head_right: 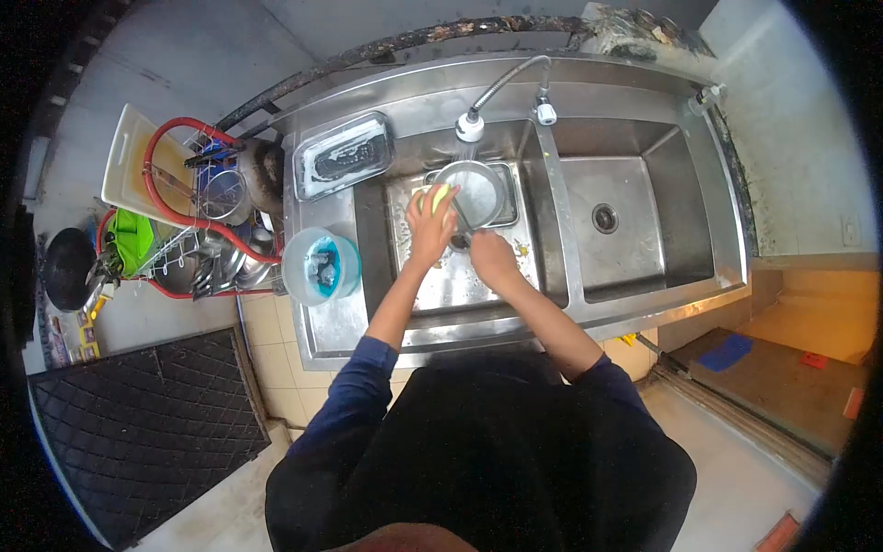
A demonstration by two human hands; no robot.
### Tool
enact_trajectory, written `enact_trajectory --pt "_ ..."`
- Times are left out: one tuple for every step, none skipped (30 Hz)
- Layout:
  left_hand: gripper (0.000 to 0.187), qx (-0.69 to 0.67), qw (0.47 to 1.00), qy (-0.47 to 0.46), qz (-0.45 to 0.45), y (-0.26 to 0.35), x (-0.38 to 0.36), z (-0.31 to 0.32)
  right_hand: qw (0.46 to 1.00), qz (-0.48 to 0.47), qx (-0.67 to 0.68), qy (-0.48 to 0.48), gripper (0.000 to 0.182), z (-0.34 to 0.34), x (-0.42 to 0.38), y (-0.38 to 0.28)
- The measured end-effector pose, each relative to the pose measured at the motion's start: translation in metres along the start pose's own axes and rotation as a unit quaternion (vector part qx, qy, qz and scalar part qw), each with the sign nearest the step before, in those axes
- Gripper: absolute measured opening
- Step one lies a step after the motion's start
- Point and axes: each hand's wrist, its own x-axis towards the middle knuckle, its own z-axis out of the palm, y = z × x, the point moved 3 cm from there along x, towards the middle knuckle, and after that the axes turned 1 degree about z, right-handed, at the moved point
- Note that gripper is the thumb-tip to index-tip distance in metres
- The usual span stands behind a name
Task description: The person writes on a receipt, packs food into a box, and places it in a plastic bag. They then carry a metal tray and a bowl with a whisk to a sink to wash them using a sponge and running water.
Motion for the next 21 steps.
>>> enact_trajectory --pt "0.034 -0.003 1.0 -0.027 0.013 0.003 0.005 -0.004 0.999 -0.041 -0.007 -0.017 0.022 0.001 -0.002 0.0" --pt "0.034 -0.002 0.999 -0.028 0.016 -0.001 0.007 -0.006 0.996 -0.08 -0.013 -0.035 0.023 0.004 -0.005 -0.001" --pt "0.03 -0.003 0.998 -0.039 0.048 -0.008 0.01 -0.004 0.996 -0.081 -0.011 -0.034 0.023 0.0 -0.011 -0.005" --pt "0.027 -0.004 0.996 -0.047 0.076 -0.016 0.015 0.0 0.998 -0.061 0.004 -0.033 0.023 -0.012 -0.017 -0.01" --pt "0.017 0.013 0.998 0.002 0.061 -0.026 0.022 0.003 0.998 -0.043 0.017 -0.035 0.024 -0.022 -0.023 -0.013" --pt "0.017 0.015 0.998 0.001 0.056 -0.035 0.025 0.011 0.998 -0.045 0.017 -0.04 0.024 -0.028 -0.028 -0.016" --pt "0.018 -0.075 0.996 -0.03 -0.039 -0.048 0.031 0.019 0.998 -0.038 0.025 -0.051 0.024 -0.034 -0.031 -0.019" --pt "0.019 -0.164 0.976 -0.059 -0.132 -0.06 0.033 0.026 0.997 -0.032 0.032 -0.06 0.025 -0.038 -0.03 -0.019" --pt "0.021 -0.137 0.987 0.084 0.009 -0.029 0.042 0.006 0.996 -0.073 0.041 -0.037 0.028 -0.027 -0.026 -0.009" --pt "0.022 -0.097 0.992 0.024 0.074 -0.019 0.039 0.013 0.995 -0.083 0.042 -0.042 0.028 -0.024 -0.022 -0.003" --pt "0.022 -0.049 0.99 -0.035 0.129 -0.012 0.033 0.02 0.991 -0.074 0.096 -0.063 0.027 -0.021 -0.017 0.0" --pt "0.023 -0.102 0.963 -0.066 0.242 0.001 0.02 0.027 0.982 -0.072 0.148 -0.093 0.027 -0.014 -0.01 0.002" --pt "0.023 -0.137 0.953 -0.135 0.233 0.011 0.009 0.028 0.975 -0.169 0.144 -0.009 0.026 -0.004 -0.004 0.01" --pt "0.027 -0.112 0.944 -0.114 0.288 0.018 0.008 0.02 0.95 -0.267 0.146 0.076 0.025 0.004 -0.001 0.017" --pt "0.028 -0.107 0.955 -0.127 0.247 0.017 0.014 0.01 0.97 -0.2 0.138 0.006 0.022 0.005 0.001 0.02" --pt "0.029 -0.107 0.962 -0.14 0.209 0.01 0.02 0.001 0.983 -0.128 0.122 -0.058 0.02 0.005 0.001 0.024" --pt "0.029 -0.091 0.967 -0.132 0.197 -0.006 0.025 0.0 0.978 -0.113 0.153 -0.084 0.021 0.007 0.001 0.03" --pt "0.03 -0.07 0.976 -0.075 0.194 -0.027 0.026 0.001 0.973 -0.088 0.183 -0.109 0.023 0.011 -0.004 0.037" --pt "0.031 -0.053 0.979 -0.019 0.196 -0.042 0.027 -0.001 0.972 -0.094 0.182 -0.113 0.023 0.009 -0.012 0.033" --pt "0.031 -0.051 0.98 -0.016 0.194 -0.054 0.025 0.002 0.964 -0.063 0.224 -0.128 0.019 0.004 -0.018 0.032" --pt "0.035 -0.22 0.969 -0.109 -0.024 -0.072 0.022 0.012 0.954 -0.031 0.264 -0.142 0.016 0.001 -0.022 0.031"
